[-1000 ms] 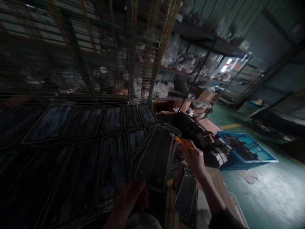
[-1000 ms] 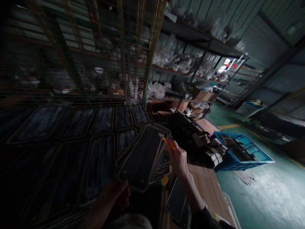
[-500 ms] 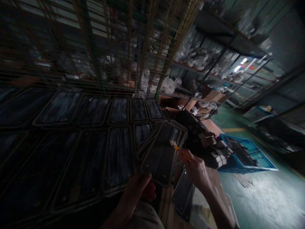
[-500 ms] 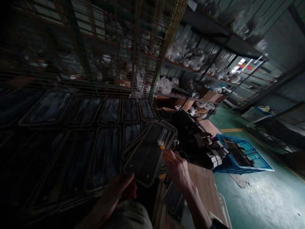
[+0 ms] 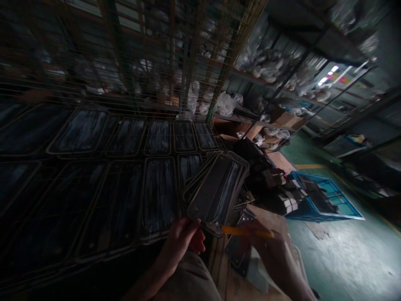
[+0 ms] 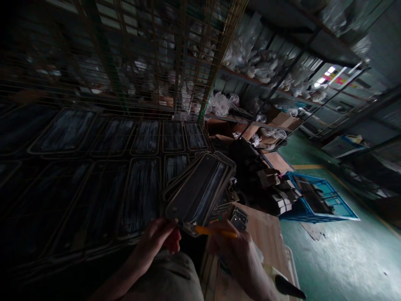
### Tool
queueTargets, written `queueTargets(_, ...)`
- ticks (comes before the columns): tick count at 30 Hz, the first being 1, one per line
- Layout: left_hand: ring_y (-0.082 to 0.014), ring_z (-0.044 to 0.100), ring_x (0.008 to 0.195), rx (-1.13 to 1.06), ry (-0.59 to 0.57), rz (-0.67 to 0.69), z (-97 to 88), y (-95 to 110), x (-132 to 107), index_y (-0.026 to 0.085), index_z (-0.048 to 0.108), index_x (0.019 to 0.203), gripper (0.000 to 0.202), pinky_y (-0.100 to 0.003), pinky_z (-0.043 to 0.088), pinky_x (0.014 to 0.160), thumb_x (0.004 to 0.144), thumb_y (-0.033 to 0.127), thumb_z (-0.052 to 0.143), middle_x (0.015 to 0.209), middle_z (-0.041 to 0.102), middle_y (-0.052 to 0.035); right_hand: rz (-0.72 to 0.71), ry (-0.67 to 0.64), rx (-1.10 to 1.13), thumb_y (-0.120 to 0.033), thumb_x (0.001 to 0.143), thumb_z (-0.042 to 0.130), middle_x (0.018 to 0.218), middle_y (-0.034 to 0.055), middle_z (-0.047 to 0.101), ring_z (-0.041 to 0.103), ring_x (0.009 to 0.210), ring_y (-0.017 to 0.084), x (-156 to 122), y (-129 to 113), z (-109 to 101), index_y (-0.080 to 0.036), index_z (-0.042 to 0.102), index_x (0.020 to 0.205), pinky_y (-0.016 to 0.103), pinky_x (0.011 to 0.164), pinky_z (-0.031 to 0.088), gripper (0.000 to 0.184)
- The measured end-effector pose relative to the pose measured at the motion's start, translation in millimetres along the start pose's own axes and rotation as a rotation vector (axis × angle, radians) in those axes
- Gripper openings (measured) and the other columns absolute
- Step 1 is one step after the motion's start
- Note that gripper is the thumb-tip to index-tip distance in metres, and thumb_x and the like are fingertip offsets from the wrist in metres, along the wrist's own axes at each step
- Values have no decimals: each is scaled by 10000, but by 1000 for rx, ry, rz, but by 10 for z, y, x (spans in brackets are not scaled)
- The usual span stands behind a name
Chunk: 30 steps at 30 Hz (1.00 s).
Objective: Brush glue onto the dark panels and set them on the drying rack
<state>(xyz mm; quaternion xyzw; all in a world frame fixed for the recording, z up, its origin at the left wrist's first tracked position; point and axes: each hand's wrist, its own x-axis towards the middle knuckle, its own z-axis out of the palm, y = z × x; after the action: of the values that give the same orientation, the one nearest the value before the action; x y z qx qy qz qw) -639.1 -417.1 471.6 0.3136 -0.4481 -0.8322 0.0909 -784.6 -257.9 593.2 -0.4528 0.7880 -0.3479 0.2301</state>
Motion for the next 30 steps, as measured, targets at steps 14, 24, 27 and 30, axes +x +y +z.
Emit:
queueTargets(14, -139, 582, 376, 116, -11, 75, -111, -23, 54, 147, 563, 659, 504, -201, 410, 377, 795, 632, 562, 464, 609, -25, -138, 506, 105, -583, 926, 465, 682, 35, 669, 669, 582, 200, 1527, 618, -202, -167, 595, 1026, 297, 555, 569, 447)
queueTargets(24, -137, 598, 431, 135, 34, 167, -167, 27, 31, 163, 551, 779, 432, -201, 424, 408, 849, 588, 525, 523, 621, -7, -219, 275, -84, -428, 975, 435, 779, 25, 672, 692, 655, 166, 1525, 626, 94, -190, 608, 1092, 267, 621, 570, 317)
queueTargets(27, -134, 589, 424, 149, 46, 168, -155, 33, 35, 166, 532, 729, 430, -202, 426, 412, 850, 578, 518, 510, 611, -13, -222, 161, -6, -369, 989, 436, 795, 18, 665, 690, 707, 159, 1213, 547, 153, -204, 598, 1130, 255, 641, 561, 272)
queueTargets(30, -134, 586, 413, 144, 61, 137, -145, 30, 37, 169, 513, 693, 438, -202, 424, 405, 842, 580, 510, 501, 602, -16, -175, 65, 79, -337, 991, 452, 814, 19, 666, 681, 738, 160, 855, 429, 167, -206, 582, 1164, 255, 646, 552, 253)
